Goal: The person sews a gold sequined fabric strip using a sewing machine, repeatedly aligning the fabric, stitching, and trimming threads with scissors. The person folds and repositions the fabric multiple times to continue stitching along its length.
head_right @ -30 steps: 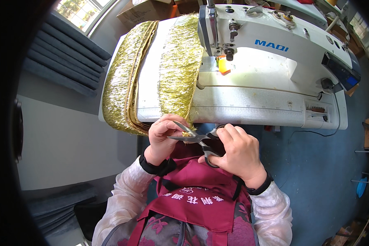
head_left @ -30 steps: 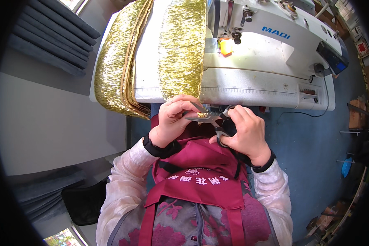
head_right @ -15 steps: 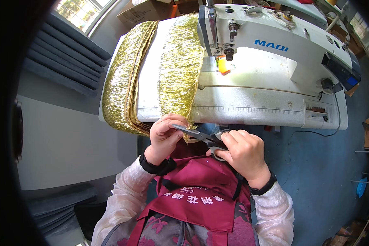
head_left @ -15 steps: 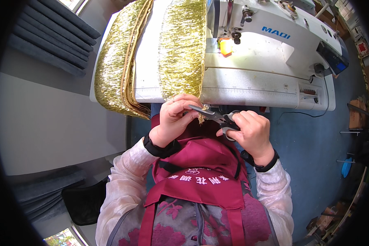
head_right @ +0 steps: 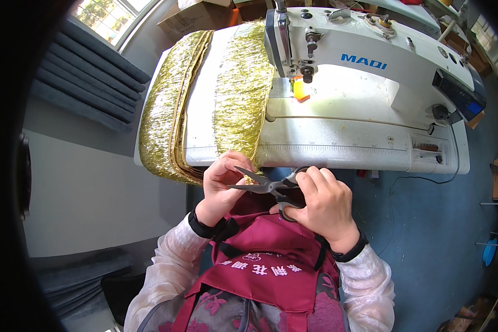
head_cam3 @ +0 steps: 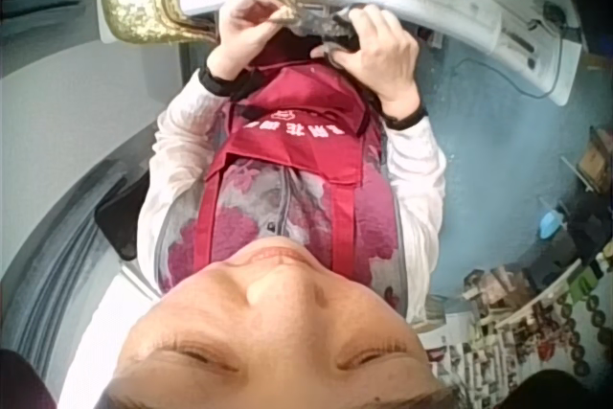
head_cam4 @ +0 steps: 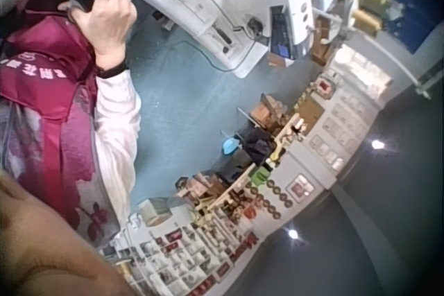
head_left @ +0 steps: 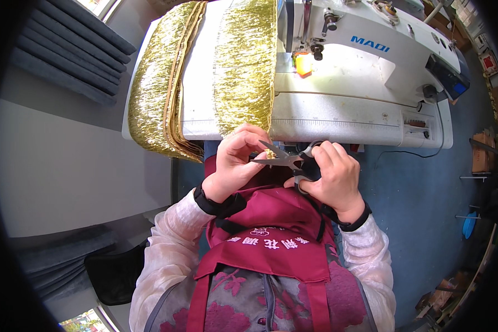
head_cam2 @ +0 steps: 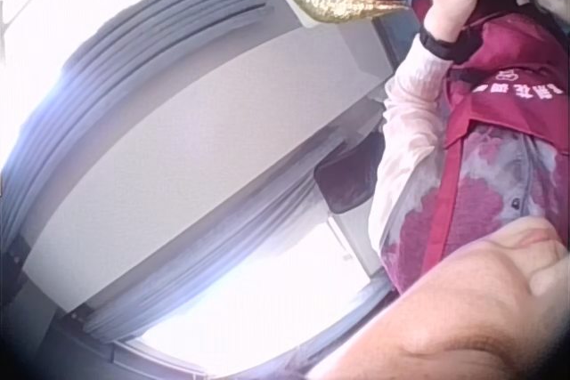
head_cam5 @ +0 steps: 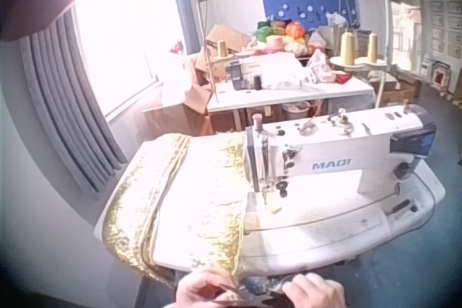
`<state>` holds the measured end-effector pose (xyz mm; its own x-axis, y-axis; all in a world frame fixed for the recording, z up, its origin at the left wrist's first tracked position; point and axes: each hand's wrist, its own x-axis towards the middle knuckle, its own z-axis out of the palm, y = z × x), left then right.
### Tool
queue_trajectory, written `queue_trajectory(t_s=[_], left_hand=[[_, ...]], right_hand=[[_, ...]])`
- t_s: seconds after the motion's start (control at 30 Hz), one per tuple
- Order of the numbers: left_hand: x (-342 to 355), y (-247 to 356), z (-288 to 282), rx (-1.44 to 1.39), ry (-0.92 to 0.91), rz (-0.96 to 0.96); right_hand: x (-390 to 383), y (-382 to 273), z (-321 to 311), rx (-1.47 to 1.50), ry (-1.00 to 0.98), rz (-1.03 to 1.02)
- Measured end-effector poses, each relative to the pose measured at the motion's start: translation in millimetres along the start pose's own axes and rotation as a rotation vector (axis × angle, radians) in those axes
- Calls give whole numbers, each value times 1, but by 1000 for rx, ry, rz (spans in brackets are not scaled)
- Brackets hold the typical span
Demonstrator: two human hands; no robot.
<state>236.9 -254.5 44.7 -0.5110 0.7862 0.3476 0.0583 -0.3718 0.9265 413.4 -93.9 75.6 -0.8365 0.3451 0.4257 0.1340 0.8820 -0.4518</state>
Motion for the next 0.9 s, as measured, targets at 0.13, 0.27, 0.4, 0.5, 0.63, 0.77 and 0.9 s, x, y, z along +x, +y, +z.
queue_trajectory(t_s=[0.13, 0.27, 0.4, 0.5, 0.63, 0.77, 0.9], left_hand=[[0, 3, 0, -12, -15, -36], [1, 5, 1, -32, -57, -29], [0, 8, 7, -222, -58, -142], [-2, 11, 9, -271, -50, -206], [-3, 13, 7, -363, -38, -347], [-2, 12, 11, -398, 52, -413], [-1, 14, 16, -341, 119, -413]], right_hand=[[3, 3, -3, -7, 5, -16], [2, 5, -3, -38, 13, -49], [1, 7, -1, -79, 15, -81], [1, 7, -2, -98, 5, -85], [3, 7, -3, -93, -1, -83], [3, 7, -2, -85, 2, -76], [4, 6, -2, -85, 5, -76]])
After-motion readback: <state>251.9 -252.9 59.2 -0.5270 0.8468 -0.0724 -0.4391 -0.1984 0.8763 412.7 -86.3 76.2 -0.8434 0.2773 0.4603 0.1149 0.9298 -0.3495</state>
